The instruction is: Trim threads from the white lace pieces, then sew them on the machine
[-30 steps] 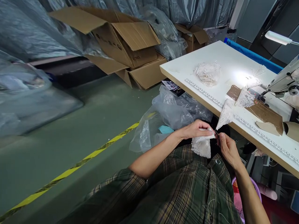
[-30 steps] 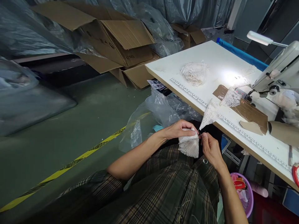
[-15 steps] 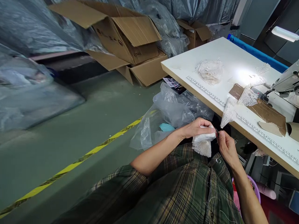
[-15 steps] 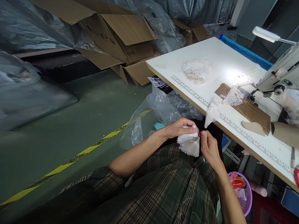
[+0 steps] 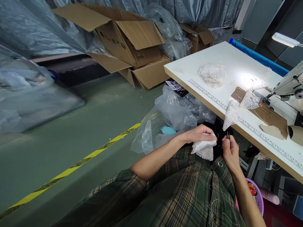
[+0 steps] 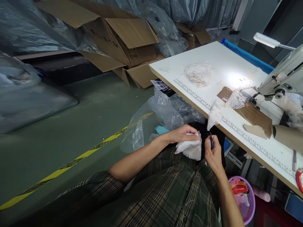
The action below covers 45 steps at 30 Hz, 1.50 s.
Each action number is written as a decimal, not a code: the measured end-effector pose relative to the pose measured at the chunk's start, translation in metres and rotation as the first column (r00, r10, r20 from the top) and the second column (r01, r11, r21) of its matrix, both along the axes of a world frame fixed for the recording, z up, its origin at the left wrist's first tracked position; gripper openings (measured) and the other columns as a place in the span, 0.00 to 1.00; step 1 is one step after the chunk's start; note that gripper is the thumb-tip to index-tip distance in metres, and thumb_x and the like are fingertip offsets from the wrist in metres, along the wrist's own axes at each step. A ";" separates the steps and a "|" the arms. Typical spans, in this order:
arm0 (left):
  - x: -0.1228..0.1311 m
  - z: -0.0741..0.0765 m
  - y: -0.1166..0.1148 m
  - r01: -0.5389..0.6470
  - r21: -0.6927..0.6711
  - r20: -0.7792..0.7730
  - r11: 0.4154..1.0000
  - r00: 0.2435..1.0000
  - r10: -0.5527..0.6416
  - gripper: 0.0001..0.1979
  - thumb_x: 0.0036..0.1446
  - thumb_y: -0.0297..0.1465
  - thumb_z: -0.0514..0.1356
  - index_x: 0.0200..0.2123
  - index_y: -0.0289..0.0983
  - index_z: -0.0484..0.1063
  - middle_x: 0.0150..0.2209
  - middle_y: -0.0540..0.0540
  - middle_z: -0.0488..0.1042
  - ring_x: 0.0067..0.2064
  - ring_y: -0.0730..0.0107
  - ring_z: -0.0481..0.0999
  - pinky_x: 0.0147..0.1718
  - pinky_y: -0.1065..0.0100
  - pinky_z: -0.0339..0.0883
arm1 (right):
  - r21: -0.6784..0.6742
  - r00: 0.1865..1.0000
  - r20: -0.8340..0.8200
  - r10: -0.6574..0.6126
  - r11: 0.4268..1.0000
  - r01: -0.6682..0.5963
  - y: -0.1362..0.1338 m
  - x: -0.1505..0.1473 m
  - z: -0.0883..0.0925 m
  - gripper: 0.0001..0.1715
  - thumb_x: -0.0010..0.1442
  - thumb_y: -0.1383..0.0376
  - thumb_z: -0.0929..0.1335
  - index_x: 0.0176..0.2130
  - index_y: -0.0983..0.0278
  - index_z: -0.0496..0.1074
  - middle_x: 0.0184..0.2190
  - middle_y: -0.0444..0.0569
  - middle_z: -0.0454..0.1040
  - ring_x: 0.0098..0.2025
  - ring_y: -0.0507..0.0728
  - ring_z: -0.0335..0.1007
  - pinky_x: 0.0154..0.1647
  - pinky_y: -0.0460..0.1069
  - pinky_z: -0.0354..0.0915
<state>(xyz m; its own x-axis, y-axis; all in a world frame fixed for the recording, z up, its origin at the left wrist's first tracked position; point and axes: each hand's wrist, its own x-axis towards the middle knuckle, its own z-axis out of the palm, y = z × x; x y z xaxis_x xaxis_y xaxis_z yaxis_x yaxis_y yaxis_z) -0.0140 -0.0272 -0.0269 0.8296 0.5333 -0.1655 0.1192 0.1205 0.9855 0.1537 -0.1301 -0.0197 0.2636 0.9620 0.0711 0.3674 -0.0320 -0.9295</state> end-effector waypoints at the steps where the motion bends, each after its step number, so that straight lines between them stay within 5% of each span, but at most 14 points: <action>1: 0.001 -0.008 0.001 0.029 0.071 -0.032 0.997 0.999 -0.026 0.20 0.56 0.44 0.63 0.38 0.31 0.79 0.32 0.47 0.78 0.31 0.72 0.73 0.32 0.74 0.64 | 0.023 0.999 0.006 -0.054 0.998 0.054 0.000 0.001 0.000 0.26 0.60 0.42 0.63 0.31 0.63 0.66 0.22 0.39 0.60 0.25 0.50 0.54 0.26 0.45 0.56; 3: 0.003 -0.024 0.004 0.065 0.284 -0.122 0.957 0.992 -0.031 0.14 0.60 0.38 0.61 0.40 0.33 0.80 0.35 0.46 0.78 0.36 0.69 0.76 0.37 0.72 0.66 | 0.064 0.989 0.006 -0.150 0.987 0.149 0.005 0.000 0.001 0.25 0.57 0.44 0.67 0.34 0.64 0.68 0.21 0.38 0.59 0.24 0.49 0.54 0.26 0.45 0.57; 6: 0.004 -0.048 0.011 0.094 0.580 -0.254 0.809 0.965 0.071 0.13 0.60 0.32 0.62 0.46 0.37 0.79 0.44 0.43 0.76 0.47 0.61 0.76 0.48 0.65 0.67 | 0.088 0.980 -0.021 -0.200 0.976 0.201 0.017 -0.003 0.002 0.28 0.54 0.44 0.69 0.39 0.66 0.72 0.19 0.36 0.56 0.22 0.49 0.53 0.25 0.46 0.57; 8: 0.003 -0.058 0.015 0.089 0.666 -0.271 0.741 0.954 0.129 0.16 0.57 0.31 0.64 0.49 0.38 0.77 0.51 0.40 0.73 0.55 0.55 0.72 0.55 0.58 0.64 | 0.106 0.976 -0.031 -0.217 0.970 0.219 0.024 -0.006 0.003 0.27 0.54 0.44 0.69 0.36 0.66 0.73 0.18 0.36 0.55 0.21 0.48 0.51 0.24 0.45 0.56; 10: 0.002 -0.062 0.016 0.025 0.679 -0.208 0.734 0.965 0.160 0.18 0.58 0.33 0.64 0.51 0.38 0.76 0.55 0.38 0.70 0.60 0.54 0.68 0.60 0.55 0.60 | 0.129 0.974 -0.028 -0.225 0.965 0.227 0.027 -0.009 0.005 0.25 0.55 0.45 0.68 0.32 0.65 0.72 0.18 0.37 0.54 0.21 0.48 0.50 0.22 0.45 0.54; 13: 0.004 -0.054 0.016 -0.127 0.516 -0.004 0.847 0.989 0.150 0.22 0.59 0.44 0.63 0.52 0.38 0.75 0.56 0.38 0.70 0.59 0.56 0.69 0.59 0.56 0.61 | 0.166 0.990 0.007 -0.137 0.977 0.134 0.020 -0.015 0.013 0.21 0.59 0.49 0.67 0.28 0.64 0.69 0.18 0.37 0.55 0.20 0.47 0.49 0.20 0.44 0.52; 16: 0.011 -0.035 0.014 -0.117 0.084 0.260 0.990 0.961 0.091 0.36 0.54 0.57 0.61 0.54 0.35 0.72 0.54 0.36 0.73 0.56 0.55 0.72 0.55 0.57 0.64 | 0.209 0.997 0.057 0.042 0.976 -0.053 0.002 -0.026 0.023 0.16 0.61 0.56 0.66 0.27 0.63 0.67 0.17 0.37 0.56 0.19 0.47 0.49 0.19 0.43 0.51; 18: 0.016 -0.021 0.012 -0.005 -0.182 0.418 0.983 0.905 0.082 0.43 0.49 0.63 0.60 0.54 0.34 0.71 0.51 0.34 0.75 0.53 0.52 0.74 0.54 0.55 0.65 | 0.248 0.978 0.089 0.187 0.947 -0.203 -0.012 -0.035 0.029 0.13 0.61 0.61 0.66 0.26 0.63 0.66 0.17 0.37 0.57 0.18 0.46 0.50 0.18 0.43 0.50; 21: 0.020 -0.004 0.008 0.179 -0.366 0.536 0.913 0.843 0.050 0.43 0.44 0.63 0.64 0.49 0.32 0.73 0.43 0.34 0.79 0.47 0.53 0.78 0.50 0.54 0.68 | 0.294 0.908 0.152 0.390 0.860 -0.418 -0.032 -0.045 0.032 0.08 0.60 0.67 0.66 0.27 0.63 0.67 0.18 0.38 0.61 0.18 0.46 0.52 0.20 0.43 0.52; 25: 0.014 0.010 0.001 0.221 -0.325 0.420 0.920 0.905 -0.069 0.32 0.42 0.48 0.74 0.44 0.31 0.76 0.31 0.44 0.77 0.31 0.70 0.76 0.36 0.68 0.68 | 0.241 0.812 0.197 0.550 0.776 -0.583 -0.046 -0.038 0.033 0.07 0.58 0.68 0.65 0.29 0.62 0.71 0.21 0.41 0.69 0.22 0.48 0.61 0.25 0.44 0.57; 28: 0.006 0.015 -0.001 0.116 -0.251 0.215 0.961 0.975 -0.062 0.28 0.42 0.43 0.75 0.43 0.31 0.78 0.29 0.48 0.77 0.30 0.76 0.72 0.32 0.73 0.63 | 0.091 0.857 0.145 0.495 0.856 -0.510 -0.041 -0.020 0.034 0.09 0.60 0.60 0.66 0.35 0.62 0.74 0.23 0.42 0.70 0.23 0.50 0.62 0.26 0.45 0.59; 32: 0.000 0.014 -0.002 -0.014 -0.184 0.084 0.983 0.996 0.030 0.27 0.40 0.44 0.75 0.39 0.31 0.78 0.31 0.47 0.78 0.30 0.77 0.72 0.31 0.74 0.63 | -0.057 0.967 0.094 0.238 0.971 -0.233 -0.021 0.001 0.031 0.28 0.67 0.49 0.56 0.37 0.64 0.74 0.21 0.43 0.66 0.23 0.51 0.59 0.24 0.46 0.56; 37: -0.006 0.014 -0.003 -0.035 -0.141 0.094 0.989 0.994 0.048 0.23 0.48 0.45 0.71 0.38 0.31 0.78 0.36 0.44 0.79 0.36 0.72 0.75 0.36 0.72 0.67 | -0.163 0.968 0.132 0.216 0.968 -0.193 -0.002 0.005 0.021 0.34 0.66 0.42 0.54 0.29 0.64 0.70 0.20 0.43 0.63 0.23 0.52 0.57 0.25 0.47 0.54; 45: -0.006 0.018 -0.005 -0.048 -0.075 0.101 0.996 0.993 0.056 0.20 0.52 0.45 0.68 0.36 0.32 0.79 0.35 0.45 0.80 0.36 0.72 0.76 0.37 0.72 0.68 | -0.106 0.971 0.125 0.201 0.976 -0.189 0.014 -0.003 0.015 0.33 0.63 0.40 0.56 0.25 0.63 0.66 0.19 0.41 0.62 0.22 0.50 0.54 0.24 0.46 0.51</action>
